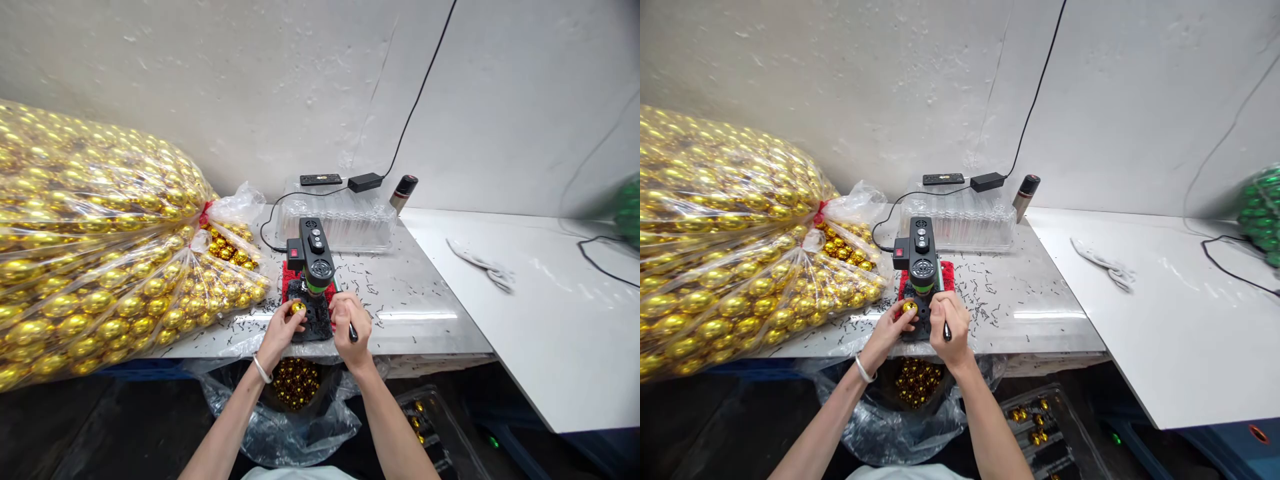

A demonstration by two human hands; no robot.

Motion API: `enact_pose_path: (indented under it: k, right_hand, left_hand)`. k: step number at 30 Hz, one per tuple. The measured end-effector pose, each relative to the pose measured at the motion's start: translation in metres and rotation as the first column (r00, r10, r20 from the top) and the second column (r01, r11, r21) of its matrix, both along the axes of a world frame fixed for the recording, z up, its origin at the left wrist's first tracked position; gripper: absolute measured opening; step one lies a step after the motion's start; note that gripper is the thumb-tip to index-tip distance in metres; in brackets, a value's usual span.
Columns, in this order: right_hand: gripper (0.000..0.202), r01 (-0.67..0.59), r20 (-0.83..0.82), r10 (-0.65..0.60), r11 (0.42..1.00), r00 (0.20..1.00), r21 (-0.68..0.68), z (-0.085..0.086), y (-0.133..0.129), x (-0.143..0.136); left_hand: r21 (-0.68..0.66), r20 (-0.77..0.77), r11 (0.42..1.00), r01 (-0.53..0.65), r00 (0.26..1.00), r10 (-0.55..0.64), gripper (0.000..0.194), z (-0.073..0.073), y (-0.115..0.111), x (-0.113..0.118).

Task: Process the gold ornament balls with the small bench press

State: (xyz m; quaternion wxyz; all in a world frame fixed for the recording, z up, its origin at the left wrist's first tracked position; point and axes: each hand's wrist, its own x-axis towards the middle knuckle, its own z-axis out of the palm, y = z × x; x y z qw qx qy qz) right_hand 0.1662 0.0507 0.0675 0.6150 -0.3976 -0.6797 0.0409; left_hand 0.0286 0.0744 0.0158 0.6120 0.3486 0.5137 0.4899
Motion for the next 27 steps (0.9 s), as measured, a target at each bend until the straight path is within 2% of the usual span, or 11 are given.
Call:
enact_pose_path:
  k: [5,10,13,15,18,21,27]
  right_hand:
    - [0.028,-0.003,0.033,0.004,1.0,0.999,-0.027,0.0,-0.002,0.001]
    - [0.029,0.004,0.033,-0.003,1.0,0.999,-0.022,-0.001,-0.003,0.002]
    - [0.029,0.0,0.019,0.001,1.0,1.0,-0.02,-0.003,-0.003,0.001]
    - [0.029,-0.009,0.011,0.009,1.0,1.0,-0.013,-0.004,-0.003,0.001]
    - [0.028,-0.015,0.012,0.015,1.0,1.0,-0.004,-0.006,-0.003,0.001]
    - [0.026,-0.018,0.031,0.018,1.0,0.999,0.009,-0.009,-0.003,0.002]
    - [0.025,-0.052,0.075,0.049,0.998,0.996,0.039,-0.03,-0.001,0.006]
  left_hand:
    - [0.16,-0.348,0.98,0.12,0.936,-0.058,0.04,-0.017,0.009,0.005]
    - [0.241,-0.497,0.948,0.206,0.865,-0.061,0.034,-0.018,0.011,0.0]
    - [0.331,-0.58,0.899,0.287,0.813,-0.046,0.026,-0.016,0.013,-0.004]
    - [0.367,-0.657,0.857,0.362,0.753,-0.036,0.024,-0.015,0.015,-0.005]
    - [0.352,-0.797,0.81,0.469,0.604,-0.003,0.023,-0.018,0.017,-0.003]
    - [0.355,-0.858,0.791,0.498,0.51,0.064,0.024,-0.025,0.017,0.002]
    - [0.395,-0.845,0.781,0.483,0.524,0.104,0.023,-0.032,0.015,0.004]
